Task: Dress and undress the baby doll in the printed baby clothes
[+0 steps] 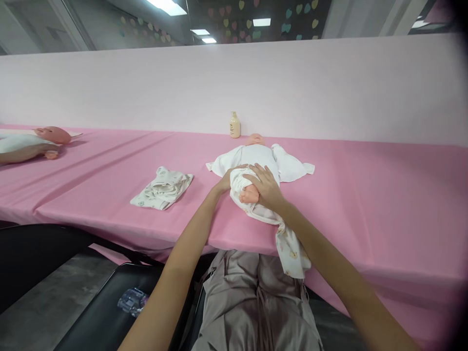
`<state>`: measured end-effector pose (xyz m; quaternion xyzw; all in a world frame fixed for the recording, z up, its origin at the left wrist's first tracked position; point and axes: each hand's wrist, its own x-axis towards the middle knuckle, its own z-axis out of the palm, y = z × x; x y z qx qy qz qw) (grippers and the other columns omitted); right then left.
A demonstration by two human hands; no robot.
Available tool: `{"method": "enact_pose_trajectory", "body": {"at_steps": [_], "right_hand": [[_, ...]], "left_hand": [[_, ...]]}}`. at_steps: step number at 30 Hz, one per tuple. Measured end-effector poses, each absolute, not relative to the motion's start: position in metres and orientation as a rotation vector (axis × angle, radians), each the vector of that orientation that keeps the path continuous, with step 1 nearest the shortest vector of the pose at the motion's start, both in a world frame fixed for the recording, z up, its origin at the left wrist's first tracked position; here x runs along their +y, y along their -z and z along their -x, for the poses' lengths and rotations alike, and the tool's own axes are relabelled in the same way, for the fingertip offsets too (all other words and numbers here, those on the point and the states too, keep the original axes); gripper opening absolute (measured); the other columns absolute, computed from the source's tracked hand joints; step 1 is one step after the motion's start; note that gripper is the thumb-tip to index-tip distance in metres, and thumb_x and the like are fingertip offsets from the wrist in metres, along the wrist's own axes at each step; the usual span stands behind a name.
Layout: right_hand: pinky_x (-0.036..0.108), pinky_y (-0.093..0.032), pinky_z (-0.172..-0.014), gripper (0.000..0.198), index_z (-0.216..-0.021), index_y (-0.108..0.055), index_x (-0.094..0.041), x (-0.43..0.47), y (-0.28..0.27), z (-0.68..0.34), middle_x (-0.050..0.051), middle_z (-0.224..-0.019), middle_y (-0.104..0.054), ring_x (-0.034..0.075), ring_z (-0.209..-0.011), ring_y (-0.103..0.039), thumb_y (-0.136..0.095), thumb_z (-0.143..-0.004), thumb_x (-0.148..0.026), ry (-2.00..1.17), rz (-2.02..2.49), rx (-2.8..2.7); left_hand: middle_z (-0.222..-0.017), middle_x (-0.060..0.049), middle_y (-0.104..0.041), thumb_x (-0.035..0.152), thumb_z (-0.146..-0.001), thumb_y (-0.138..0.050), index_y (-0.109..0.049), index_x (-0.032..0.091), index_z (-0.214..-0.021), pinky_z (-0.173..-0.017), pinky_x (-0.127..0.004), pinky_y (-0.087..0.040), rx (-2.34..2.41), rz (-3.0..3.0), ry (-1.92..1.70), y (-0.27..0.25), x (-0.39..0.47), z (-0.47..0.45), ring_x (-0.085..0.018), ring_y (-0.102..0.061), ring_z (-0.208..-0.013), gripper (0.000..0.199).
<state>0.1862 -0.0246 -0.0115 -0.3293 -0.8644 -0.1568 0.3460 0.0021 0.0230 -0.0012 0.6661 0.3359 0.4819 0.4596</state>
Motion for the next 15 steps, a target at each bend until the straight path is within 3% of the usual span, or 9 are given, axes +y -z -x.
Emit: {"method": "enact_pose_trajectory", "body": {"at_steps": [5,10,12,15], "right_hand": [[0.059,-0.011,-0.113,0.046,-0.129,-0.054,-0.016,-0.037,0.019,-0.175,0.017,-0.15,-0.034,0.034,-0.141,-0.024,-0.051,-0.09,-0.039,0.337,0.889,-2.363],[0.069,-0.002,-0.109,0.073,-0.142,-0.041,-0.022,-0.051,0.007,-0.177,0.015,-0.156,-0.019,0.04,-0.144,-0.007,-0.068,-0.075,-0.032,-0.134,0.999,-2.579],[0.066,-0.008,-0.11,0.08,-0.144,-0.038,-0.024,-0.049,-0.007,-0.189,0.013,-0.156,-0.019,0.039,-0.144,-0.008,-0.071,-0.071,-0.03,-0.488,0.938,-2.622],[0.051,-0.036,-0.106,0.072,-0.143,-0.038,-0.024,-0.036,-0.024,-0.211,0.013,-0.142,-0.046,0.03,-0.134,-0.04,-0.067,-0.078,-0.037,-0.993,0.744,-2.33]], "left_hand": [[-0.112,-0.011,-0.069,0.04,-0.074,-0.064,-0.074,0.015,-0.097,-0.109,-0.045,-0.035,0.738,-1.508,-1.034,-0.001,0.024,0.007,-0.031,-0.052,-0.122,0.036],[-0.132,-0.007,-0.059,0.045,-0.076,-0.065,-0.074,0.02,-0.094,-0.117,-0.045,-0.015,0.823,-1.781,-0.884,-0.002,0.023,0.004,-0.028,-0.019,-0.144,0.033],[-0.131,-0.007,-0.059,0.041,-0.073,-0.07,-0.075,0.02,-0.086,-0.117,-0.043,-0.012,0.856,-1.879,-0.883,0.001,0.025,0.003,-0.027,-0.016,-0.145,0.026],[-0.121,-0.008,-0.064,0.039,-0.071,-0.072,-0.073,0.018,-0.08,-0.11,-0.039,-0.027,0.887,-1.798,-0.976,0.004,0.028,0.002,-0.028,-0.037,-0.134,0.024]]}}
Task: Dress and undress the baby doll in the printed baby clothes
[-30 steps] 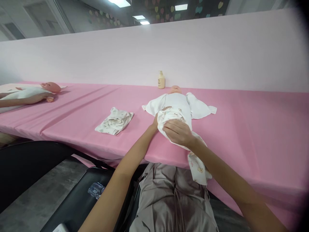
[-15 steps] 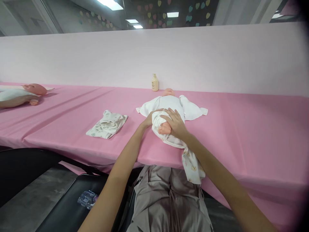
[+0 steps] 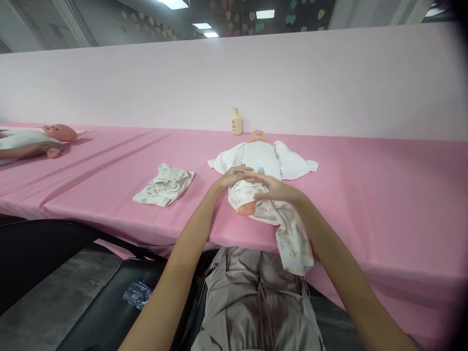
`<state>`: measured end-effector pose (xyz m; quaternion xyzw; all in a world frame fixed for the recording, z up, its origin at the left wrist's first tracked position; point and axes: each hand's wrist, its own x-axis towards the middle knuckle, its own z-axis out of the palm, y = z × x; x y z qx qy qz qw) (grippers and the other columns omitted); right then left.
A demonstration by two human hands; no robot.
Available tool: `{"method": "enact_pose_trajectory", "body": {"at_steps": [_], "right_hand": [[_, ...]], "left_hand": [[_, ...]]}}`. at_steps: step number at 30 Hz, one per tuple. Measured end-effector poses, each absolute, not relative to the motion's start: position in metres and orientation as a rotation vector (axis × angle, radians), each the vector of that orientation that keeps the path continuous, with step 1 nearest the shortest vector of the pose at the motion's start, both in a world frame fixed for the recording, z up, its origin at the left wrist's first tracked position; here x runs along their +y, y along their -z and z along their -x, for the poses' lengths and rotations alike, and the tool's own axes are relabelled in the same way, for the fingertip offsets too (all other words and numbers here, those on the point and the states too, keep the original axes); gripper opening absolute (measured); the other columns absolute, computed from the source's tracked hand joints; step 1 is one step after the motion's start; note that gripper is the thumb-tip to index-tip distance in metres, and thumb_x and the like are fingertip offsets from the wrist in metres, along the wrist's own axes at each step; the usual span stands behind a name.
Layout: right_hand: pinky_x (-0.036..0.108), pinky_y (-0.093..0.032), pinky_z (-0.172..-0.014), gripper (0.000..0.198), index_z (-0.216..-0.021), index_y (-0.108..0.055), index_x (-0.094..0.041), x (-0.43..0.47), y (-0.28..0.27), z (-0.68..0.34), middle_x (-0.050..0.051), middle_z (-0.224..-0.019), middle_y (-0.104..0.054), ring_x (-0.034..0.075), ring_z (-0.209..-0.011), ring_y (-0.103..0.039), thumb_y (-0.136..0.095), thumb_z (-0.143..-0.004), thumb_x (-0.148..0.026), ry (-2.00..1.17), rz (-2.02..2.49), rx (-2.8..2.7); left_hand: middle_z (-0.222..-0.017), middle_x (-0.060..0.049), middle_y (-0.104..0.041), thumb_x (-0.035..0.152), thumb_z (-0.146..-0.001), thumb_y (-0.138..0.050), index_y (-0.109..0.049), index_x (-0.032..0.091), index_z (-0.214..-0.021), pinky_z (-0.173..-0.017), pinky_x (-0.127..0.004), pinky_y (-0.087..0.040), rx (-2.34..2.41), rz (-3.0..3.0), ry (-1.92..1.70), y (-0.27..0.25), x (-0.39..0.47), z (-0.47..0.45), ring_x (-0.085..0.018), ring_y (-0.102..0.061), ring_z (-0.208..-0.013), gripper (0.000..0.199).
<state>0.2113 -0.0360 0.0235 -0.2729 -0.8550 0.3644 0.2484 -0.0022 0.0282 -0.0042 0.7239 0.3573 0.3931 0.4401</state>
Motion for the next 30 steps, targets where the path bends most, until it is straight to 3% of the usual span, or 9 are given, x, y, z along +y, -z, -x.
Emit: {"method": "enact_pose_trajectory", "body": {"at_steps": [2,3,6,9,15,18,23,27,30], "right_hand": [[0.043,-0.047,-0.096,0.057,-0.135,-0.047,-0.02,-0.022,-0.024,-0.223,0.011,-0.118,-0.064,0.024,-0.112,-0.06,-0.062,-0.081,-0.035,-1.044,0.786,-1.981],[0.042,-0.049,-0.093,0.048,-0.126,-0.054,-0.018,-0.014,-0.021,-0.226,0.01,-0.106,-0.068,0.022,-0.102,-0.064,-0.062,-0.08,-0.031,-0.978,0.873,-1.835],[0.04,-0.049,-0.092,0.027,-0.099,-0.067,-0.015,0.001,-0.007,-0.227,0.008,-0.093,-0.07,0.019,-0.089,-0.066,-0.067,-0.071,-0.017,-0.846,1.07,-1.65],[0.037,-0.048,-0.093,0.025,-0.093,-0.069,-0.015,0.0,-0.001,-0.221,0.008,-0.099,-0.071,0.019,-0.094,-0.065,-0.068,-0.068,-0.014,-1.097,0.913,-1.729],[0.029,-0.05,-0.084,0.035,-0.107,-0.067,-0.018,-0.012,-0.008,-0.22,0.006,-0.1,-0.071,0.018,-0.094,-0.065,-0.07,-0.072,-0.022,-1.522,0.726,-1.795],[0.023,-0.049,-0.073,0.026,-0.096,-0.067,-0.017,-0.005,-0.001,-0.216,0.003,-0.087,-0.07,0.015,-0.082,-0.064,-0.069,-0.071,-0.023,-1.477,0.782,-1.626],[0.019,-0.039,-0.055,0.018,-0.089,-0.06,-0.021,0.01,0.01,-0.209,-0.007,-0.062,-0.056,0.008,-0.057,-0.051,-0.056,-0.072,-0.019,-1.189,0.876,-1.244],[0.021,-0.037,-0.056,0.016,-0.088,-0.06,-0.02,0.013,0.011,-0.206,-0.005,-0.063,-0.056,0.01,-0.057,-0.05,-0.054,-0.075,-0.026,-1.05,0.933,-1.301],[0.022,-0.041,-0.065,0.015,-0.082,-0.06,-0.018,0.009,0.009,-0.205,-0.003,-0.07,-0.059,0.012,-0.067,-0.054,-0.055,-0.077,-0.031,-1.069,0.949,-1.364]], "left_hand": [[-0.098,-0.007,-0.069,0.039,-0.069,-0.073,-0.07,0.015,-0.077,-0.092,-0.033,-0.042,0.925,-1.609,-1.069,0.003,0.028,0.001,-0.023,-0.059,-0.104,0.025],[-0.083,-0.005,-0.068,0.038,-0.069,-0.073,-0.067,0.014,-0.075,-0.08,-0.029,-0.045,0.926,-1.499,-1.104,0.002,0.027,0.0,-0.019,-0.062,-0.085,0.026],[-0.062,0.002,-0.058,0.036,-0.069,-0.074,-0.061,0.013,-0.073,-0.061,-0.023,-0.043,0.825,-1.26,-1.157,-0.005,0.023,-0.005,-0.01,-0.054,-0.058,0.027],[-0.066,0.001,-0.06,0.032,-0.069,-0.075,-0.059,0.013,-0.075,-0.061,-0.021,-0.045,0.704,-1.188,-1.161,-0.01,0.018,-0.014,-0.01,-0.056,-0.061,0.026],[-0.058,0.005,-0.055,0.026,-0.072,-0.071,-0.054,0.016,-0.068,-0.052,-0.02,-0.042,0.732,-1.133,-1.113,-0.01,0.016,-0.02,-0.007,-0.05,-0.05,0.02],[-0.051,0.006,-0.049,0.026,-0.07,-0.072,-0.051,0.017,-0.063,-0.044,-0.02,-0.035,0.795,-1.165,-0.984,-0.008,0.016,-0.021,-0.006,-0.043,-0.043,0.024],[-0.061,-0.001,-0.062,0.055,-0.074,-0.065,-0.062,0.014,-0.071,-0.055,-0.024,-0.044,0.87,-1.287,-0.775,-0.011,0.006,-0.025,-0.013,-0.056,-0.056,0.041],[-0.068,-0.002,-0.067,0.04,-0.064,-0.079,-0.067,0.012,-0.078,-0.055,-0.024,-0.042,1.025,-1.506,-0.666,-0.017,-0.003,-0.026,-0.014,-0.059,-0.059,0.033],[-0.079,-0.004,-0.071,0.036,-0.068,-0.076,-0.067,0.013,-0.086,-0.064,-0.024,-0.048,1.0,-1.449,-0.84,-0.019,-0.003,-0.025,-0.016,-0.064,-0.07,0.03]]}}
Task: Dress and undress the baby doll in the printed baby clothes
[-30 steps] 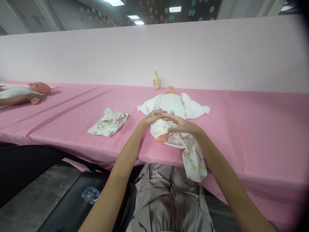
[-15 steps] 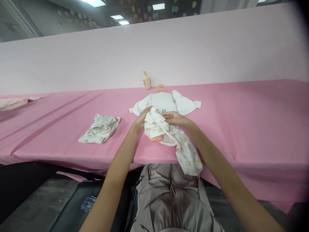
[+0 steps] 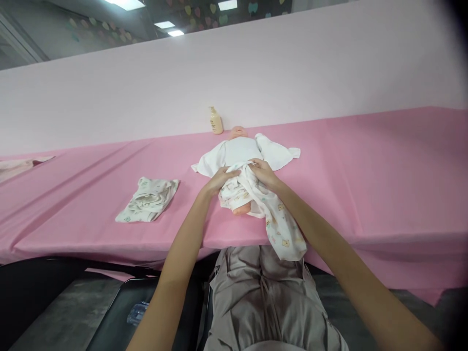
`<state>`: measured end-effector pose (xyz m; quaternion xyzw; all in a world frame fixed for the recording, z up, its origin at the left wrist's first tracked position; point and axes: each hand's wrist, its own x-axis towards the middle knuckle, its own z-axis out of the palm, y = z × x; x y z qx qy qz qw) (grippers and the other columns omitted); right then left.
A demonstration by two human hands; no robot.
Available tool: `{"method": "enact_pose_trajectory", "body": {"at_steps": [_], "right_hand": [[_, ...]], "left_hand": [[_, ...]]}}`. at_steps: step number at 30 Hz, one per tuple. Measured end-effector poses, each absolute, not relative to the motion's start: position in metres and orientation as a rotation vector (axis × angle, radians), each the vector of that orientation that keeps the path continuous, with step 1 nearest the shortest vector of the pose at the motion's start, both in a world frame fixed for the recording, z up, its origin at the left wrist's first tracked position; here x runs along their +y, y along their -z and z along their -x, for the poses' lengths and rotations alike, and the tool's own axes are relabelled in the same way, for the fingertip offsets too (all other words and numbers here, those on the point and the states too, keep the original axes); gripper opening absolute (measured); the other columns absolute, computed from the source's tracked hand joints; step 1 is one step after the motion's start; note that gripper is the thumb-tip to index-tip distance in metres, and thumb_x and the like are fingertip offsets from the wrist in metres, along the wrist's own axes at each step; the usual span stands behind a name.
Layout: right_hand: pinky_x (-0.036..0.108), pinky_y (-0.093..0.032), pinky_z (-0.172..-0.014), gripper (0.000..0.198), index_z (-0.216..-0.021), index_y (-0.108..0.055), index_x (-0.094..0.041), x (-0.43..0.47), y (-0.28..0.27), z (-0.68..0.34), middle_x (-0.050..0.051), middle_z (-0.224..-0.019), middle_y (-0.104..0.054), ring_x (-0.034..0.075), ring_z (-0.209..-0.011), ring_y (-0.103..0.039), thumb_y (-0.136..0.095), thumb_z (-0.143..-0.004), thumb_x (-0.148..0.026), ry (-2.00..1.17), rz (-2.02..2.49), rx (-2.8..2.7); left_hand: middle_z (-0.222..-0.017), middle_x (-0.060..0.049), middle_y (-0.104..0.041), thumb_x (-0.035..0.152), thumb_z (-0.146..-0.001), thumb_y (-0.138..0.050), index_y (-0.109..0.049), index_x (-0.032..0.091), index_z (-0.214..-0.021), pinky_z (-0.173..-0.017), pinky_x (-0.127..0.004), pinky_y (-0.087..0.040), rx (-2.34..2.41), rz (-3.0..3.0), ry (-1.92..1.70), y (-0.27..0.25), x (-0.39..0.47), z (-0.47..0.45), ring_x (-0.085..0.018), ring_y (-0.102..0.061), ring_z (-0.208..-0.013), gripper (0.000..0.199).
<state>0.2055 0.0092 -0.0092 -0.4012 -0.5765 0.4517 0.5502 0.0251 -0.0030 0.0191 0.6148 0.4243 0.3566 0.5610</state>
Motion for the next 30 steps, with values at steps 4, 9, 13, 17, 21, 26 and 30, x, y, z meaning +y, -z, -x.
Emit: {"method": "enact_pose_trajectory", "body": {"at_steps": [4,9,13,17,21,26,30], "right_hand": [[0.023,-0.039,-0.061,0.023,-0.072,-0.057,-0.017,-0.002,0.002,-0.213,-0.003,-0.066,-0.056,0.011,-0.062,-0.05,-0.06,-0.077,-0.039,-1.264,0.976,-1.486],[0.024,-0.046,-0.065,0.027,-0.083,-0.058,-0.017,-0.008,-0.002,-0.222,0.0,-0.075,-0.062,0.013,-0.068,-0.056,-0.074,-0.069,-0.034,-1.602,0.794,-1.463],[0.023,-0.047,-0.063,0.022,-0.077,-0.055,-0.018,-0.002,0.005,-0.218,-0.002,-0.068,-0.058,0.011,-0.063,-0.055,-0.072,-0.073,-0.032,-1.605,0.784,-1.174],[0.022,-0.048,-0.057,0.024,-0.077,-0.056,-0.018,0.003,0.01,-0.215,-0.002,-0.066,-0.059,0.011,-0.06,-0.054,-0.071,-0.075,-0.036,-1.569,0.807,-1.085],[0.022,-0.048,-0.056,0.028,-0.075,-0.056,-0.018,-0.001,0.007,-0.217,-0.002,-0.065,-0.059,0.011,-0.057,-0.054,-0.071,-0.075,-0.041,-1.534,0.863,-1.136],[0.027,-0.053,-0.067,0.032,-0.086,-0.063,-0.016,-0.009,-0.001,-0.223,0.005,-0.085,-0.069,0.02,-0.078,-0.065,-0.077,-0.07,-0.04,-1.499,1.002,-1.505],[0.031,-0.056,-0.072,0.048,-0.098,-0.064,-0.016,-0.008,-0.002,-0.224,0.008,-0.098,-0.07,0.023,-0.087,-0.067,-0.086,-0.057,-0.028,-1.487,1.081,-1.543]], "left_hand": [[-0.092,-0.007,-0.072,0.034,-0.077,-0.069,-0.066,0.012,-0.094,-0.079,-0.028,-0.051,0.93,-1.314,-1.01,-0.017,0.003,-0.023,-0.019,-0.067,-0.085,0.028],[-0.093,-0.009,-0.072,0.035,-0.08,-0.066,-0.065,0.012,-0.097,-0.08,-0.03,-0.052,0.864,-1.183,-1.041,-0.008,0.008,-0.03,-0.02,-0.068,-0.086,0.028],[-0.096,-0.011,-0.071,0.042,-0.078,-0.067,-0.065,0.013,-0.1,-0.077,-0.03,-0.053,0.841,-1.192,-0.907,-0.005,0.006,-0.033,-0.021,-0.068,-0.087,0.037],[-0.09,-0.009,-0.072,0.037,-0.065,-0.08,-0.065,0.014,-0.102,-0.063,-0.028,-0.052,0.935,-1.366,-0.689,-0.011,-0.001,-0.029,-0.021,-0.067,-0.076,0.045],[-0.083,-0.008,-0.072,0.03,-0.058,-0.084,-0.066,0.015,-0.1,-0.064,-0.028,-0.051,0.968,-1.386,-0.687,-0.014,-0.006,-0.028,-0.022,-0.068,-0.075,0.048],[-0.093,-0.01,-0.071,0.037,-0.067,-0.078,-0.064,0.013,-0.101,-0.076,-0.034,-0.053,0.869,-1.288,-0.947,-0.008,-0.007,-0.038,-0.023,-0.068,-0.083,0.044],[-0.096,-0.01,-0.071,0.042,-0.07,-0.076,-0.063,0.014,-0.103,-0.077,-0.033,-0.053,0.897,-1.329,-1.064,-0.002,-0.004,-0.044,-0.023,-0.067,-0.086,0.045]]}}
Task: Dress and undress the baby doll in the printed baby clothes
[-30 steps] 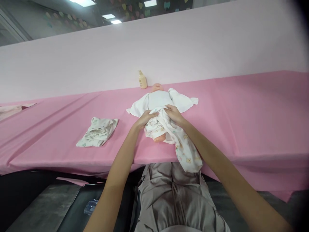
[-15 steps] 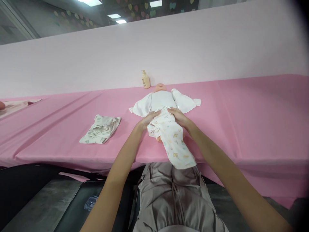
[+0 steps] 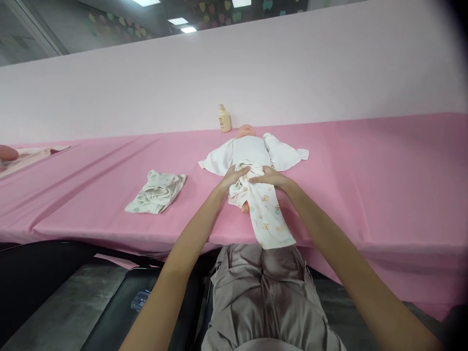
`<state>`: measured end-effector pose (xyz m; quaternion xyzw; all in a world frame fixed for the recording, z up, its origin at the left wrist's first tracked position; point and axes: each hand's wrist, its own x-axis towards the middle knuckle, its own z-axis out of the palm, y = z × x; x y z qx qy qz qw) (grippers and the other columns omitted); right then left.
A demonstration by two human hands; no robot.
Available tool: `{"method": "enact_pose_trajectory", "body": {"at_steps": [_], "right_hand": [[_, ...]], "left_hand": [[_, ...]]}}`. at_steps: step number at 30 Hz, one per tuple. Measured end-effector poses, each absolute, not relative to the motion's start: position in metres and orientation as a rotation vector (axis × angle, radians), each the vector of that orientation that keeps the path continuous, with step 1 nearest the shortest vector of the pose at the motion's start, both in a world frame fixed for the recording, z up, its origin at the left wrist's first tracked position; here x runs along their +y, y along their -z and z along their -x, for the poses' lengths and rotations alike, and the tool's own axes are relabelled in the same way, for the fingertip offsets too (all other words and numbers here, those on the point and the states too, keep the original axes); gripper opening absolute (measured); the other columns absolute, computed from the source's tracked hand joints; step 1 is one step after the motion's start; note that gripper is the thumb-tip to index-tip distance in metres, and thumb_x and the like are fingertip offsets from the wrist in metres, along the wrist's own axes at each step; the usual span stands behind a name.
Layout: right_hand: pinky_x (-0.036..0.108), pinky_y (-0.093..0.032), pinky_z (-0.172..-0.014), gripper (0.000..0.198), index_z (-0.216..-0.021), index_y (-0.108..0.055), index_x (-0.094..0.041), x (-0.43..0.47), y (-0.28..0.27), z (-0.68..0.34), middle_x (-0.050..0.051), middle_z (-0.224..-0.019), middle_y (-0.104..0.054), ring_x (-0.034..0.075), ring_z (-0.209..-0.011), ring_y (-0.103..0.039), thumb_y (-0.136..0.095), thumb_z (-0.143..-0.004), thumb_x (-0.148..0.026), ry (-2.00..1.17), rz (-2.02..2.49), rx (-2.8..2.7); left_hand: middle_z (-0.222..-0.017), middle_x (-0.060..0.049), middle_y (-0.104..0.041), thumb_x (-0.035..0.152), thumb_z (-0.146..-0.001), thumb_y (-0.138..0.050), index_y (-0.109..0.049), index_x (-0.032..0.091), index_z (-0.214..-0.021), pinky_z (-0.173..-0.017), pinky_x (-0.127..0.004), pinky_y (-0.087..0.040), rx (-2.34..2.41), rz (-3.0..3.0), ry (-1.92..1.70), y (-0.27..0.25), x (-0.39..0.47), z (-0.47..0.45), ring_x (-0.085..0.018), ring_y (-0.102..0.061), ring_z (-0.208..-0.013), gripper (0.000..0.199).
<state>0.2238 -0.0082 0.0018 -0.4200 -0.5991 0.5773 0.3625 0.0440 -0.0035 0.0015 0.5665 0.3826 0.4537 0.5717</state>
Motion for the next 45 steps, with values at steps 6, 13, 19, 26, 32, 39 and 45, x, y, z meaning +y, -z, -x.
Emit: {"method": "enact_pose_trajectory", "body": {"at_steps": [6,13,19,26,32,39,45], "right_hand": [[0.028,-0.057,-0.072,0.041,-0.103,-0.061,-0.018,-0.008,0.004,-0.219,0.01,-0.107,-0.069,0.021,-0.09,-0.067,-0.08,-0.068,-0.031,-1.518,0.946,-1.272],[0.028,-0.056,-0.066,0.044,-0.11,-0.056,-0.019,-0.017,0.0,-0.215,0.01,-0.113,-0.065,0.021,-0.088,-0.065,-0.073,-0.075,-0.041,-1.379,1.052,-1.183],[0.026,-0.055,-0.065,0.04,-0.1,-0.064,-0.015,0.001,0.003,-0.219,0.008,-0.092,-0.07,0.019,-0.078,-0.066,-0.08,-0.065,-0.022,-1.666,0.823,-1.564],[0.028,-0.056,-0.071,0.028,-0.103,-0.063,-0.017,0.007,0.014,-0.221,0.007,-0.097,-0.071,0.018,-0.082,-0.067,-0.071,-0.076,-0.023,-1.626,0.794,-1.359],[0.034,-0.057,-0.077,0.03,-0.103,-0.062,-0.017,0.011,0.018,-0.217,0.009,-0.103,-0.07,0.023,-0.088,-0.067,-0.07,-0.075,-0.026,-1.602,0.834,-1.246],[0.029,-0.056,-0.072,0.048,-0.109,-0.062,-0.016,0.003,0.007,-0.226,0.009,-0.104,-0.069,0.022,-0.089,-0.066,-0.08,-0.067,-0.03,-1.626,0.789,-1.578],[0.027,-0.056,-0.07,0.05,-0.106,-0.062,-0.017,-0.001,0.008,-0.225,0.008,-0.102,-0.07,0.02,-0.086,-0.067,-0.082,-0.06,-0.019,-1.586,0.905,-1.522]], "left_hand": [[-0.107,-0.012,-0.069,0.047,-0.072,-0.073,-0.065,0.014,-0.108,-0.08,-0.033,-0.053,0.958,-1.446,-0.921,-0.004,0.001,-0.039,-0.026,-0.066,-0.096,0.049],[-0.096,-0.009,-0.071,0.035,-0.061,-0.082,-0.064,0.014,-0.108,-0.079,-0.033,-0.052,0.898,-1.466,-0.798,-0.006,0.005,-0.037,-0.025,-0.067,-0.091,0.055],[-0.099,-0.004,-0.069,0.027,-0.072,-0.069,-0.063,0.016,-0.099,-0.085,-0.027,-0.047,1.033,-1.403,-1.383,0.006,0.014,-0.049,-0.02,-0.062,-0.098,0.029],[-0.111,-0.009,-0.068,0.036,-0.071,-0.072,-0.061,0.015,-0.111,-0.08,-0.03,-0.049,0.977,-1.387,-1.075,0.001,0.011,-0.042,-0.023,-0.064,-0.098,0.046],[-0.109,-0.011,-0.069,0.029,-0.056,-0.085,-0.065,0.014,-0.107,-0.079,-0.034,-0.051,0.99,-1.509,-0.79,-0.007,0.008,-0.033,-0.027,-0.065,-0.097,0.056],[-0.093,-0.009,-0.071,0.02,-0.061,-0.08,-0.064,0.011,-0.101,-0.076,-0.031,-0.052,0.685,-1.193,-1.002,0.006,0.004,-0.034,-0.02,-0.067,-0.083,0.044],[-0.094,-0.009,-0.072,0.022,-0.063,-0.079,-0.067,0.013,-0.099,-0.077,-0.03,-0.052,0.749,-1.249,-0.993,0.007,0.004,-0.037,-0.02,-0.067,-0.084,0.039]]}}
